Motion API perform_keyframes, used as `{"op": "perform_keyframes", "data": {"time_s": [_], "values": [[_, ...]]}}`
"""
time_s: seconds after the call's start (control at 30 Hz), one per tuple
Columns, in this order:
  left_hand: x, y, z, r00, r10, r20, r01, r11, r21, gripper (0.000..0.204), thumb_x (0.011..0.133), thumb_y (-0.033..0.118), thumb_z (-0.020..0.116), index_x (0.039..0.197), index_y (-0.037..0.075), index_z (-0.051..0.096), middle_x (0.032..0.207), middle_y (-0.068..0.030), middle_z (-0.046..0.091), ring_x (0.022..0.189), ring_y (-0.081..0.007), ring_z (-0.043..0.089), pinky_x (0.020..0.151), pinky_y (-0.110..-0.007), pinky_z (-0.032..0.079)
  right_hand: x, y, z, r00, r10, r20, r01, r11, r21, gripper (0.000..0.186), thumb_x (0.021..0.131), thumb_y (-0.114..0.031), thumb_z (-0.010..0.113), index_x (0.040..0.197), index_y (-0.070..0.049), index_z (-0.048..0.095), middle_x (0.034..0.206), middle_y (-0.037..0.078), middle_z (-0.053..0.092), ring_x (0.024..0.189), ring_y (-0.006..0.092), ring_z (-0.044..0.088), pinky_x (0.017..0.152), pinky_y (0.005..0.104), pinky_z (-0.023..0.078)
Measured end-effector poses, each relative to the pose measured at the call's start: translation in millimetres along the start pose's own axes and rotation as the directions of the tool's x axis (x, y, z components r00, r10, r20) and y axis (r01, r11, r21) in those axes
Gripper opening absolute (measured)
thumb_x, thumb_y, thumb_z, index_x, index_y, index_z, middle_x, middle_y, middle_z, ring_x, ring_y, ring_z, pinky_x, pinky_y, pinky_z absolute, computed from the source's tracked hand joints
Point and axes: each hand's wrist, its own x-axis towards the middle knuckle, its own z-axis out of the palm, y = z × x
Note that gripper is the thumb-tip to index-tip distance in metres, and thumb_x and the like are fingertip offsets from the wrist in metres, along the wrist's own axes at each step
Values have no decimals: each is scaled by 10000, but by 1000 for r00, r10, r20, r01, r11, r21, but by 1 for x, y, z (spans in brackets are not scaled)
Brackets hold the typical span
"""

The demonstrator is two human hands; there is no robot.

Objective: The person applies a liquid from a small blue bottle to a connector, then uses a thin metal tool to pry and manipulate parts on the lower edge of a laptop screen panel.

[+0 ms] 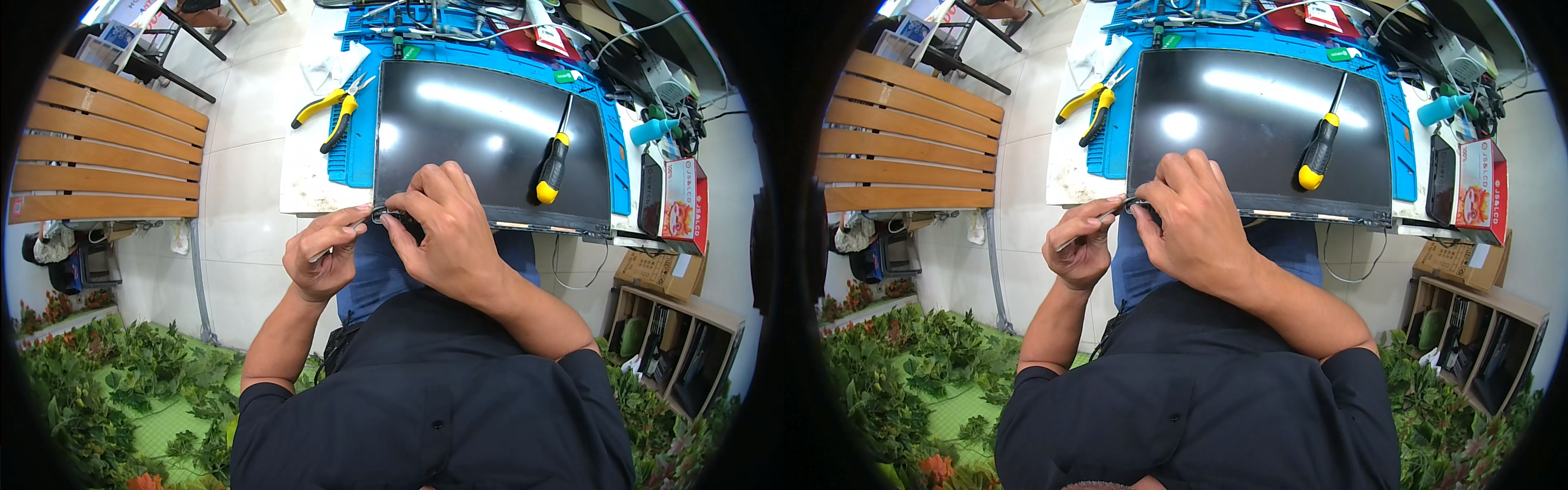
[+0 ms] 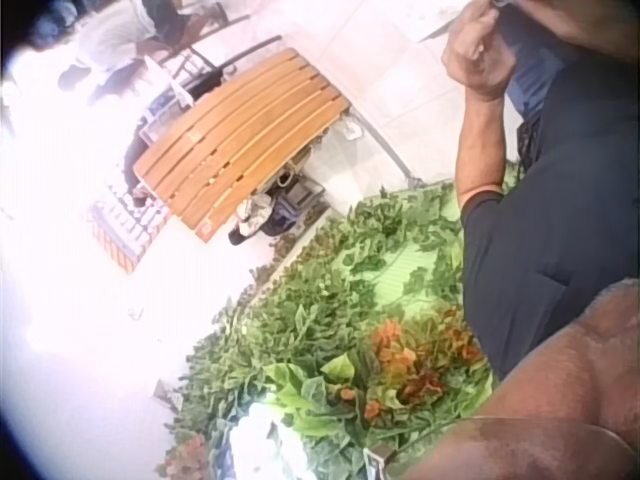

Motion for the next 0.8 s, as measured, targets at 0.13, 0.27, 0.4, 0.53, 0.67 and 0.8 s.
{"op": "perform_keyframes", "data": {"time_s": [0.13,0.27,0.4,0.53,0.67,0.8], "values": [[4,2,-3,1000,-15,16,15,1000,2,349,1012,-147,737,1231,35,535,1156,-280,804,1105,-370,831,943,-434,703,1,-2,-3,1000,-13,7,14,999,-37,207,832,-125,887,986,-31,786,1042,109,619,1031,309,582,879,439,464],[5,2,-7,998,-44,53,45,999,-14,349,1023,-133,731,1251,29,521,1172,-280,796,1136,-361,818,947,-434,701,-1,0,-5,1000,-27,1,27,998,-60,241,808,-137,904,995,-35,790,1044,103,618,1030,303,580,878,438,461],[5,2,-13,992,-78,101,84,995,-54,341,1044,-131,702,1269,25,499,1213,-291,775,1185,-366,799,976,-456,704,-3,2,-3,1000,-26,-3,26,998,-55,255,802,-138,912,1003,-37,791,1044,101,616,1028,300,579,876,439,461],[18,7,-20,984,-72,163,70,997,15,322,1029,-128,729,1243,27,545,1190,-277,799,1142,-352,814,951,-435,699,-4,4,-5,999,-33,-6,32,998,-49,259,800,-128,916,1007,-38,789,1044,98,615,1023,300,577,873,441,463],[29,11,-23,979,-63,193,52,997,63,308,1002,-126,765,1208,32,598,1149,-246,828,1087,-334,832,911,-406,689,-4,4,-5,999,-35,-11,35,999,-40,259,801,-115,918,1012,-38,790,1040,94,611,1019,296,576,872,440,466],[37,16,-23,976,-62,210,41,994,100,313,975,-133,787,1183,33,623,1138,-224,838,1048,-327,842,888,-392,687,-6,5,-4,999,-32,-14,31,999,-30,258,803,-108,917,1017,-37,792,1032,90,605,1013,291,576,872,436,467]]}}
